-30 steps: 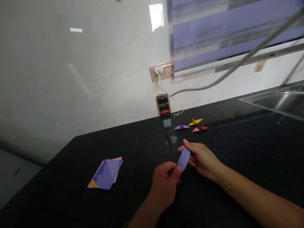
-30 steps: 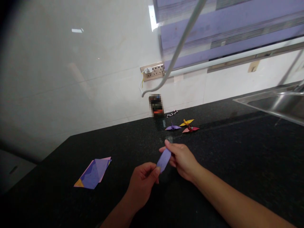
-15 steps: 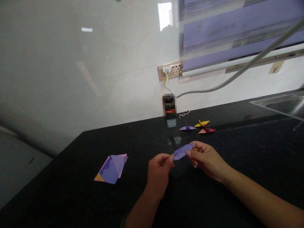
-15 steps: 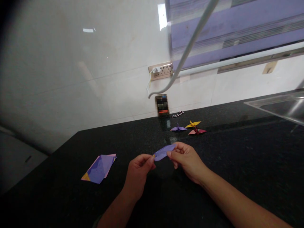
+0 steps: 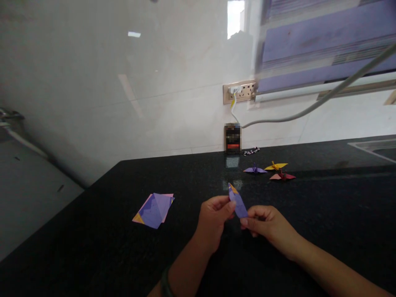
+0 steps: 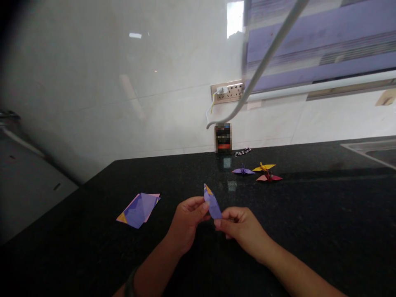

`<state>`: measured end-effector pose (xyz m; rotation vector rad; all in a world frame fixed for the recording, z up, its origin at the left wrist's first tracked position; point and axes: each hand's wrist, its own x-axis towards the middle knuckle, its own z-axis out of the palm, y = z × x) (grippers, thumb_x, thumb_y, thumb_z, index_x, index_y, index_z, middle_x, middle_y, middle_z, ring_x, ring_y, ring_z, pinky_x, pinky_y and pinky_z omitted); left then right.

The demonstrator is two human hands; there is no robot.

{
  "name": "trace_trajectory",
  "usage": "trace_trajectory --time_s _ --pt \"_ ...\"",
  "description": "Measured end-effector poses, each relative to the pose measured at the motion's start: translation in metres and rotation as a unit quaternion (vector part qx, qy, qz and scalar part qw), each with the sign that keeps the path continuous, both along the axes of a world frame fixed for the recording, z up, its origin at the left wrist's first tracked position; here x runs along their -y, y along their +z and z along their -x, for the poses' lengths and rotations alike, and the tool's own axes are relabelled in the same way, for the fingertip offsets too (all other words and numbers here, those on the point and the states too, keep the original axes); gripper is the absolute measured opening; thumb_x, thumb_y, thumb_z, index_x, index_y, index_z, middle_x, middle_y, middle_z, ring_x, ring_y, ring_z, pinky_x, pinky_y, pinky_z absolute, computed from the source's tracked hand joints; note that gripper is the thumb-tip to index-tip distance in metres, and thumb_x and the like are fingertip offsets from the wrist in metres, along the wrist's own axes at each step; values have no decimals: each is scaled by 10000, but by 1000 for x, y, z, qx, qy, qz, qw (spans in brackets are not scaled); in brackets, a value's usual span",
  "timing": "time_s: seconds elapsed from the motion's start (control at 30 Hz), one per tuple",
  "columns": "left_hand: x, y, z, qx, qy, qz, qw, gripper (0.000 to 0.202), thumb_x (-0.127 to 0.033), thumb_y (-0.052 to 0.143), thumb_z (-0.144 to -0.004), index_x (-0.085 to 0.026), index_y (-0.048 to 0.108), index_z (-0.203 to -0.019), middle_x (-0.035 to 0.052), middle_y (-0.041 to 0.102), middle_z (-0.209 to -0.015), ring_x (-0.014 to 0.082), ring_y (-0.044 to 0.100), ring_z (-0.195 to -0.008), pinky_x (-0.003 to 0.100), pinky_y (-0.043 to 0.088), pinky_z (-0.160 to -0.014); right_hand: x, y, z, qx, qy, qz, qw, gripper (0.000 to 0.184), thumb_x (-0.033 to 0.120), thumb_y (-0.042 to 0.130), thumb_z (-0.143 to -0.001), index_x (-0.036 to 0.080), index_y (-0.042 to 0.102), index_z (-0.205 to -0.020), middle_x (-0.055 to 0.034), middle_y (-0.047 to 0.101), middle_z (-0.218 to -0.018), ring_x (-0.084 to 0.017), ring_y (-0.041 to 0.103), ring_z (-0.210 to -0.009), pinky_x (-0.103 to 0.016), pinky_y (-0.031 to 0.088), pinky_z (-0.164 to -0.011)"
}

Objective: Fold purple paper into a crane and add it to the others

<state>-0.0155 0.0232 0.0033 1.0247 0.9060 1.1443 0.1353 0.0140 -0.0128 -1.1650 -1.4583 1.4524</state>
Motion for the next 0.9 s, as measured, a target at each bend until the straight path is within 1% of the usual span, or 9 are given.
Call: trace_trajectory --time_s 0.1,0.2,0.27,0.47,0.57,0.67,0.73,0.83,0.9 --pt "0 -2 0 -44 20 -19 999 158 -262 609 -688 -110 622 -729 33 608 -655 112 526 -592 246 412 -598 -2 1 -2 10 15 -19 1000 193 332 628 -680 151 598 -622 30 505 -516 -75 419 -455 -203 297 -443" --pt "0 -5 -1 -96 17 -49 994 156 -272 601 -692 -121 629 -720 28 608 -640 116 520 -587 244 405 -581 -3 3 -5 -9 -5 -34 999 182 337 615 -698 158 599 -730 27 521 -570 -71 417 -468 -198 303 -443" --pt "1 -6 -1 -112 6 -51 992 168 -285 604 -688 -122 632 -720 30 612 -640 119 521 -585 241 402 -570 -3 4 -7 -18 -23 -39 999 181 333 611 -706 153 594 -715 30 513 -563 -62 400 -452 -192 293 -429" --pt "2 -9 -7 16 -73 24 997 182 -279 583 -713 -98 576 -735 33 598 -599 120 551 -540 279 440 -598 -2 0 -6 -143 -7 22 989 201 311 584 -739 143 547 -635 42 482 -506 -51 372 -408 -191 268 -408" --pt "2 -9 -9 38 -63 34 997 208 -236 592 -711 -108 532 -864 21 594 -618 113 558 -542 273 447 -589 -5 -3 -8 -145 2 27 989 198 305 590 -738 139 547 -638 38 490 -517 -52 386 -417 -191 281 -416" --pt "2 -6 -8 39 -38 20 998 364 -169 623 -676 -169 441 -991 -20 586 -615 102 549 -519 249 446 -543 -9 -4 -10 -121 8 4 993 165 295 594 -740 134 571 -712 19 533 -579 -58 428 -458 -192 321 -448" --pt "2 -3 -8 34 -36 4 999 333 -153 622 -671 -176 449 -955 -28 584 -609 98 544 -514 242 448 -529 -10 -5 -11 -129 19 2 992 152 282 586 -751 141 567 -802 17 545 -606 -63 451 -478 -195 347 -467" --pt "3 0 -7 4 -40 -9 999 179 -145 607 -675 -129 537 -838 4 604 -647 108 561 -572 247 462 -564 -10 -5 -10 -173 32 -8 984 211 246 583 -761 185 508 -949 41 531 -606 -63 468 -474 -195 368 -469" --pt "3 2 -6 -13 -37 -5 999 149 -136 605 -669 -104 581 -813 28 623 -676 116 575 -611 250 469 -595 -9 -5 -9 -201 32 -21 979 259 224 578 -767 218 465 -1000 58 519 -602 -65 478 -472 -196 377 -469"
